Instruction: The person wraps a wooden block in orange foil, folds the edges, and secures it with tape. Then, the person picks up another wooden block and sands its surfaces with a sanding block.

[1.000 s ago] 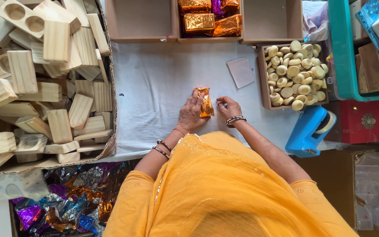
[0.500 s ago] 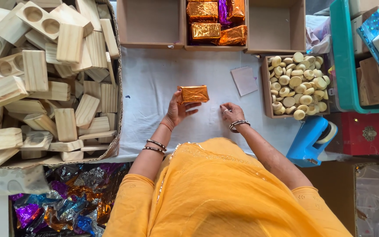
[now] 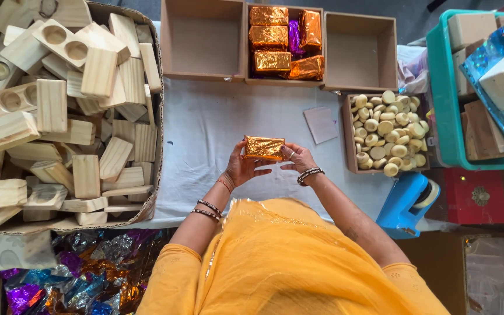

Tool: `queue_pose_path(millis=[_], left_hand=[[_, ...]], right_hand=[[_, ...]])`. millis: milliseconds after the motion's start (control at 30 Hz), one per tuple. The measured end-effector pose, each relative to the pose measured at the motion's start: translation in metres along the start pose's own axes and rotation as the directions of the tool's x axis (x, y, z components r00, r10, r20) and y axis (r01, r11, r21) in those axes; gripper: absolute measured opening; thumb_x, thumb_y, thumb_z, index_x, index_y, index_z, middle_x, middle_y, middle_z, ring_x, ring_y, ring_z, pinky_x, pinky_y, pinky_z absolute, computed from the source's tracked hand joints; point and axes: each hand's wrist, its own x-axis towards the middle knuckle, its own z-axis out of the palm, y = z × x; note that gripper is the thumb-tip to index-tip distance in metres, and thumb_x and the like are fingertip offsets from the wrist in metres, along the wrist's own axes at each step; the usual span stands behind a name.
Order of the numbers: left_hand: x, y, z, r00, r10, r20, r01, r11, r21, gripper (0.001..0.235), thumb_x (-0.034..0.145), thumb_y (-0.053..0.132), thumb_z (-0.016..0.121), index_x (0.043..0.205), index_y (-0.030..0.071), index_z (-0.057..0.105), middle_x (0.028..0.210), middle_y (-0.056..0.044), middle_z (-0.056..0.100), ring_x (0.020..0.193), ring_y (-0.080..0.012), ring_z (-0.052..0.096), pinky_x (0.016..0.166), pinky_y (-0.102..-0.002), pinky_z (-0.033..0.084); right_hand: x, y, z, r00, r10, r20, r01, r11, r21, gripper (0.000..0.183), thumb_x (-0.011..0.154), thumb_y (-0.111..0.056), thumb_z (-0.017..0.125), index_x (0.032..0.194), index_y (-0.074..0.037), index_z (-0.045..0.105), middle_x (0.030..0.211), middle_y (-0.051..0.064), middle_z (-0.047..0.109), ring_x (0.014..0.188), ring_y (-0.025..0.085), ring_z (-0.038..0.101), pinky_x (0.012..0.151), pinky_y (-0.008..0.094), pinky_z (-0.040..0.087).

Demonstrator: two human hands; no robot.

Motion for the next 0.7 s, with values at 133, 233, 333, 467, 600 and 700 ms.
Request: queue_pose_path(millis=[133,233,333,467,600,700], left_hand=[[0.003,0.004,0.001,1.0,0.005,-0.023,-0.004,0.999,0.04,0.088,0.083,0.075,0.051,0.146,0.015,0.053,0.136,-0.013,0.065,0.125,-0.0299,0.062,0.106,-0.051,0.05],[0.019,-0.001,-0.019,0.995,0.06,-0.077,-0.049,0.989,0.138,0.089,0.084,0.078,0.048,0.145,0.014,0.056,0.132,-0.013,0.067,0.121,-0.0288,0.064,0.102,-0.049,0.051],[0.029,-0.004,-0.038,0.856,0.421,-0.299,-0.168,0.775,0.609,0.079,0.091,0.072,0.046,0.142,0.014,0.058,0.127,-0.012,0.07,0.117,-0.0272,0.066,0.101,-0.047,0.052],[0.014,-0.002,-0.048,0.52,0.853,0.041,0.18,-0.156,0.971,0.056,0.095,0.053,0.057,0.137,0.015,0.058,0.135,-0.011,0.061,0.134,-0.0294,0.051,0.112,-0.049,0.038],[0.008,-0.007,-0.05,0.579,0.781,0.235,0.339,-0.492,0.802,0.059,0.092,0.048,0.063,0.139,0.014,0.055,0.147,-0.014,0.048,0.145,-0.0322,0.036,0.118,-0.051,0.026],[0.005,-0.004,-0.041,0.605,0.772,0.193,0.366,-0.486,0.794,0.059,0.09,0.048,0.063,0.138,0.015,0.055,0.148,-0.013,0.047,0.146,-0.0316,0.035,0.119,-0.051,0.025]], right_hand=[[0.011,0.0,-0.005,1.0,0.01,0.007,-0.01,1.0,0.01,0.04,0.095,-0.035,0.071,0.123,-0.007,0.069,0.104,0.003,0.075,0.092,0.013,0.073,0.074,0.035,0.065],[0.025,0.0,-0.015,1.0,0.009,0.015,-0.01,0.998,0.055,0.038,0.095,-0.032,0.071,0.123,-0.006,0.069,0.103,0.005,0.075,0.092,0.014,0.073,0.074,0.036,0.065],[0.036,-0.012,-0.022,0.999,0.009,-0.038,-0.005,0.993,0.122,0.035,0.096,-0.03,0.07,0.122,-0.007,0.069,0.103,0.004,0.074,0.092,0.015,0.072,0.075,0.036,0.064],[0.057,-0.051,-0.027,0.977,0.007,-0.215,0.052,0.962,0.269,0.031,0.096,-0.034,0.067,0.117,-0.011,0.068,0.102,0.002,0.072,0.091,0.016,0.072,0.077,0.038,0.063],[0.082,-0.108,-0.018,0.921,0.003,-0.391,0.175,0.891,0.42,0.031,0.094,-0.036,0.067,0.115,-0.013,0.067,0.101,0.0,0.071,0.089,0.016,0.071,0.077,0.039,0.062],[0.133,-0.131,-0.025,0.867,-0.006,-0.499,0.285,0.827,0.485,0.032,0.095,-0.036,0.072,0.113,-0.011,0.066,0.097,0.002,0.07,0.083,0.018,0.069,0.071,0.039,0.061]])
